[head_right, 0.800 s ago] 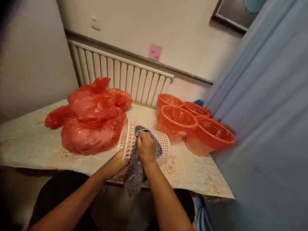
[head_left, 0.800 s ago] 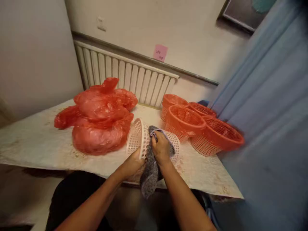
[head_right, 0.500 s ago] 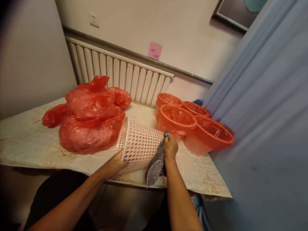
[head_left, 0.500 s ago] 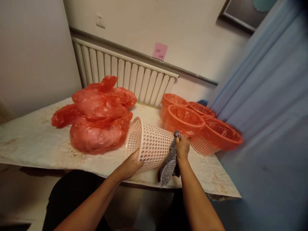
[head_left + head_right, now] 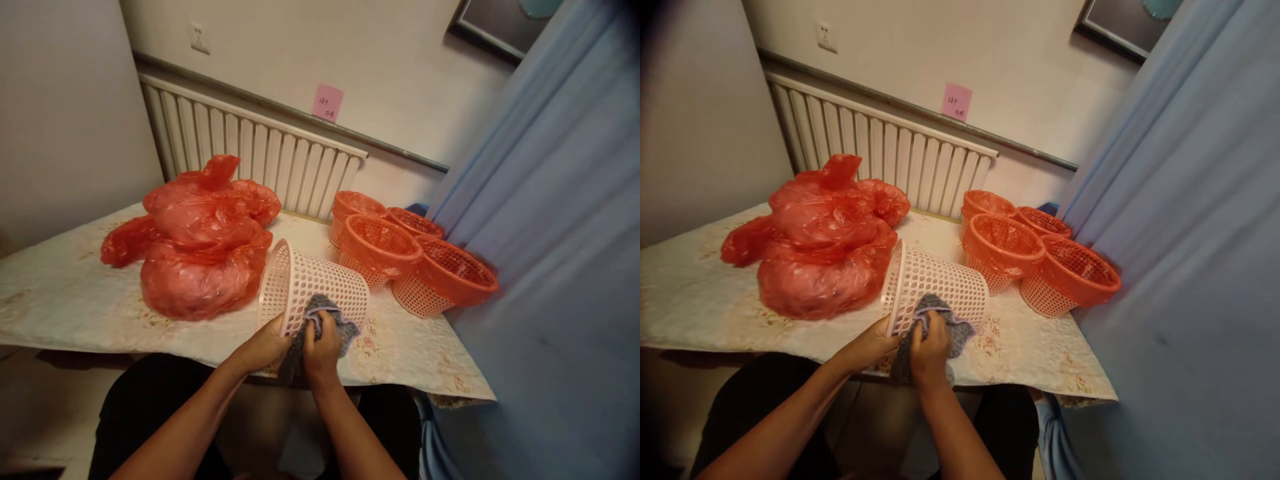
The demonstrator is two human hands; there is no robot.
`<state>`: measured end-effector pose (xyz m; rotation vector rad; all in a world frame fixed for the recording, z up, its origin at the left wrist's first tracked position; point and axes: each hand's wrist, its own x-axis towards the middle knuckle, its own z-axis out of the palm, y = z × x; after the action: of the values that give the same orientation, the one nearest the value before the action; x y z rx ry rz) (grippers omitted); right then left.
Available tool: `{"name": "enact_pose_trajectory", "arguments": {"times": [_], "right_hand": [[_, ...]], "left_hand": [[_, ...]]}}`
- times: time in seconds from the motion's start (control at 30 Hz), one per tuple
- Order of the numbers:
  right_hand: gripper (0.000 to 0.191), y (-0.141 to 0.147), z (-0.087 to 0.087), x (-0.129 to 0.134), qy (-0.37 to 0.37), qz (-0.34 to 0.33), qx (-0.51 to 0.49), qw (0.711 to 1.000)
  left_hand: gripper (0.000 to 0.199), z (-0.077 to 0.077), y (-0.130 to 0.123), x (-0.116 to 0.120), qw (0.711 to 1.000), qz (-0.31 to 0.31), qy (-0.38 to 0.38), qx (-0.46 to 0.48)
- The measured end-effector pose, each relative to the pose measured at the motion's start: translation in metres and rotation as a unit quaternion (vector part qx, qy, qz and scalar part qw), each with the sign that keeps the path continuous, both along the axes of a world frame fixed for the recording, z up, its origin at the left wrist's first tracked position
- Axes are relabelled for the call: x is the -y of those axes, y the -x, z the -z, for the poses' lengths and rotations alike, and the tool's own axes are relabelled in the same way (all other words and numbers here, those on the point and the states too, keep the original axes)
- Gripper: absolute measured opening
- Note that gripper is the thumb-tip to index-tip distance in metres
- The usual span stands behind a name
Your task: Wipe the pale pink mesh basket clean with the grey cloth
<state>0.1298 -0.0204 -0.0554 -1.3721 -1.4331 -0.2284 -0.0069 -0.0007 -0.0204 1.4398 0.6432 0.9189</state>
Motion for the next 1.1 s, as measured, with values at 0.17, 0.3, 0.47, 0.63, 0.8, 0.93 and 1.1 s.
{"name": "enact_pose_trajectory", "arguments": {"times": [0.17, 0.3, 0.47, 0.63, 0.8, 0.93, 1.1], "right_hand": [[0.026, 0.008, -0.041, -0.022, -0.002, -0.070, 0.066, 0.995], [0.027, -0.030, -0.057, -0.055, 0.067, 0.002, 0.065, 0.996], [0.023, -0.096, -0.051, -0.081, 0.163, 0.129, 0.041, 0.977], [0.030, -0.138, -0.041, -0.080, 0.162, 0.193, -0.016, 0.968], [0.034, -0.127, -0.015, -0.052, 0.125, 0.209, -0.063, 0.968], [0.034, -0.081, 0.021, -0.019, 0.081, 0.202, -0.081, 0.973], [0.025, -0.026, 0.038, 0.000, 0.036, 0.096, -0.038, 0.994]], "left_hand": [[0.048, 0.006, 0.005, 0.002, 1.000, -0.008, -0.009, -0.019], [0.050, -0.001, 0.004, 0.005, 1.000, 0.022, -0.001, -0.010], [0.045, -0.003, 0.002, 0.005, 0.998, 0.045, -0.022, -0.029], [0.044, 0.009, 0.005, 0.000, 0.997, 0.039, -0.034, -0.048], [0.039, 0.010, 0.009, 0.004, 0.997, 0.043, -0.044, -0.053], [0.039, 0.007, 0.007, 0.004, 0.997, 0.034, -0.036, -0.055], [0.038, 0.006, 0.008, 0.001, 0.996, 0.027, -0.027, -0.081]]}}
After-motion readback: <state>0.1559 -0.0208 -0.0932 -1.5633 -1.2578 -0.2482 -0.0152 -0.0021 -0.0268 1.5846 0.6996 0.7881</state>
